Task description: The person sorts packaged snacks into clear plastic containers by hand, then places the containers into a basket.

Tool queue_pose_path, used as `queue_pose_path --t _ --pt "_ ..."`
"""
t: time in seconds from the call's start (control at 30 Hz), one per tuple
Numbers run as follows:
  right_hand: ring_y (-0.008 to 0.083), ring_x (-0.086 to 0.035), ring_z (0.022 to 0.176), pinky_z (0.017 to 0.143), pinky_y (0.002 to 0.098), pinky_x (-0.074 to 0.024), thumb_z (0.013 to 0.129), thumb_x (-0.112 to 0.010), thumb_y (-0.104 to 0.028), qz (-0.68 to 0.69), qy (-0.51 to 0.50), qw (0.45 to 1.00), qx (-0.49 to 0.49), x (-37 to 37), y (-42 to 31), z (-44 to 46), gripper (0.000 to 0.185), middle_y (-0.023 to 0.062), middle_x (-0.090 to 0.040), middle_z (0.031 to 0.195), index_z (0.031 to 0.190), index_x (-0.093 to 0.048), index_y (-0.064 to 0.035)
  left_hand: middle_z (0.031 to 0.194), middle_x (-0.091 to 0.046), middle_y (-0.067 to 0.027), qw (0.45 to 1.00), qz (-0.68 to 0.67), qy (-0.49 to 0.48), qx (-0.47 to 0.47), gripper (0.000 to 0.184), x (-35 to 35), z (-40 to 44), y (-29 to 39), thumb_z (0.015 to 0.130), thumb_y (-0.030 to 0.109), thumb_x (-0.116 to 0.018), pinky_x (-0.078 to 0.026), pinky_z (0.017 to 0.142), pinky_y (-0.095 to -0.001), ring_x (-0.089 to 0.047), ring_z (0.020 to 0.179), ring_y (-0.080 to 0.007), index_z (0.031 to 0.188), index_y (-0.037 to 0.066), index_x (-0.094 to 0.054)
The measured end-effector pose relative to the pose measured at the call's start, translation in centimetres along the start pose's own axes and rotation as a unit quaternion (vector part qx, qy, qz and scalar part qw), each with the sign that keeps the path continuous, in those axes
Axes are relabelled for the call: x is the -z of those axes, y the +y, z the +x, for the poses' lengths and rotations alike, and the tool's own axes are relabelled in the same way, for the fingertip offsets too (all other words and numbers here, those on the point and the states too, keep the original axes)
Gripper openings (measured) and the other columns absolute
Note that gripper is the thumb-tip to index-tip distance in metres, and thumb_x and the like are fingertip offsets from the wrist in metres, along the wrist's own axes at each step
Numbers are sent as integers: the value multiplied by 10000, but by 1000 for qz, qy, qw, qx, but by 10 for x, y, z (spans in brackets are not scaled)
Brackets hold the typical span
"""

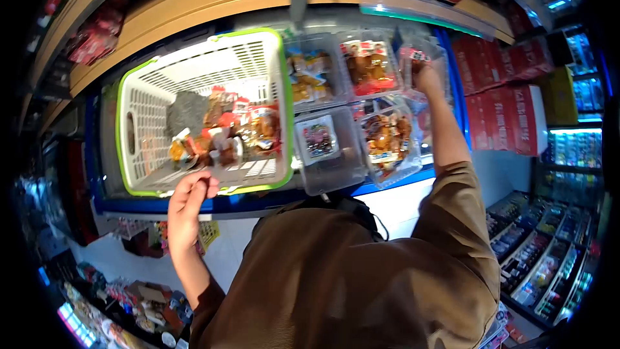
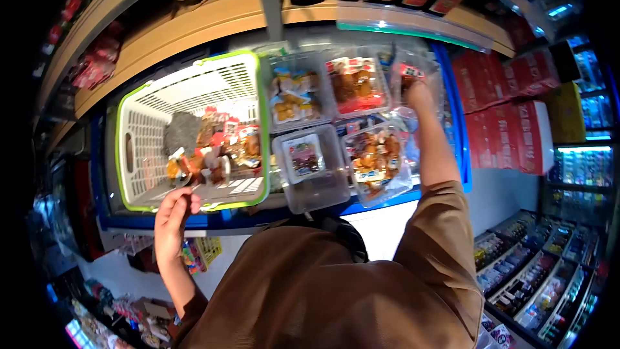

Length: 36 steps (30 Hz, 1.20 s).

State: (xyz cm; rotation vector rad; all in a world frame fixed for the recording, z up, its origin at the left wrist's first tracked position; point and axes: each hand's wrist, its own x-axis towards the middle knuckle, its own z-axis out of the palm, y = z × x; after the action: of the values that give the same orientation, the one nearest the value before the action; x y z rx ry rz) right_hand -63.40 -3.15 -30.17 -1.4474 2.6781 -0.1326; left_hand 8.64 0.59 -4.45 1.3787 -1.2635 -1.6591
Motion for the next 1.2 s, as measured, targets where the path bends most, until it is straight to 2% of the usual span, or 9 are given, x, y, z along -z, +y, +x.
queue_pose_path --t 0.1,0.2,0.33,0.53,0.6,0.63,0.9,1.03,1.2 --pt "384 -682 907 786 481 -533 852 -607 -285 -11 -23 1000 16 76 -62 -36 295 215 -698 958 1024 -704 -67 1030 -670 -61 999 43 -14 -3 248 0 10 11 1005 152 -536 -477 881 -265 -622 936 -126 1185 -7 -596" --pt "412 -648 888 780 501 -515 890 -570 -261 51 129 990 37 100 -66 -51 242 252 -660 941 998 -688 -80 1012 -675 -54 989 135 -26 -45 258 13 39 15 996 159 -556 -472 844 -236 -629 921 -120 1173 -22 -606" --pt "217 -638 841 744 315 -500 942 -623 -208 235 121 962 72 189 -145 -137 227 130 -646 971 1064 -656 -20 933 -697 -98 951 304 -47 -19 320 22 115 10 925 207 -625 -493 804 -294 -650 871 -178 1136 -33 -631" --pt "155 -597 942 797 264 -472 937 -633 -140 390 80 914 75 224 -185 -245 191 90 -627 1057 1075 -648 -8 1079 -687 -186 793 546 -230 -143 343 -36 217 -24 854 198 -640 -512 865 -373 -670 967 -316 1157 39 -657" --pt "163 -593 972 838 270 -466 930 -640 -128 428 74 897 76 225 -193 -272 186 93 -622 1092 1066 -643 -1 1068 -686 -197 729 632 -184 -187 345 -60 231 -46 826 189 -642 -517 864 -397 -668 963 -341 1138 43 -670" --pt "169 -591 987 857 274 -462 926 -644 -124 430 69 897 79 223 -195 -282 187 96 -620 1105 1064 -642 2 1041 -685 -211 705 663 -230 -101 341 -72 235 -41 795 169 -655 -522 841 -406 -669 954 -349 1115 56 -685" --pt "76 -558 887 806 227 -452 939 -610 -58 527 3 849 44 214 -207 -333 137 51 -599 1088 1047 -631 22 869 -681 -239 734 610 -291 -55 229 -75 220 -41 813 184 -600 -526 748 -433 -676 823 -357 913 14 -717" --pt "124 -576 898 795 250 -464 910 -628 -48 523 -3 848 82 214 -227 -337 152 70 -610 1102 1052 -634 5 874 -673 -212 848 478 -227 -20 208 -51 202 -22 862 163 -579 -496 746 -411 -654 810 -329 961 1 -667" --pt "135 -577 893 782 255 -466 898 -642 -66 483 -51 868 100 228 -256 -336 169 63 -619 1118 1058 -636 -11 910 -658 -206 807 510 -129 -269 214 -26 202 -46 886 177 -624 -511 771 -429 -652 850 -346 991 -10 -632"
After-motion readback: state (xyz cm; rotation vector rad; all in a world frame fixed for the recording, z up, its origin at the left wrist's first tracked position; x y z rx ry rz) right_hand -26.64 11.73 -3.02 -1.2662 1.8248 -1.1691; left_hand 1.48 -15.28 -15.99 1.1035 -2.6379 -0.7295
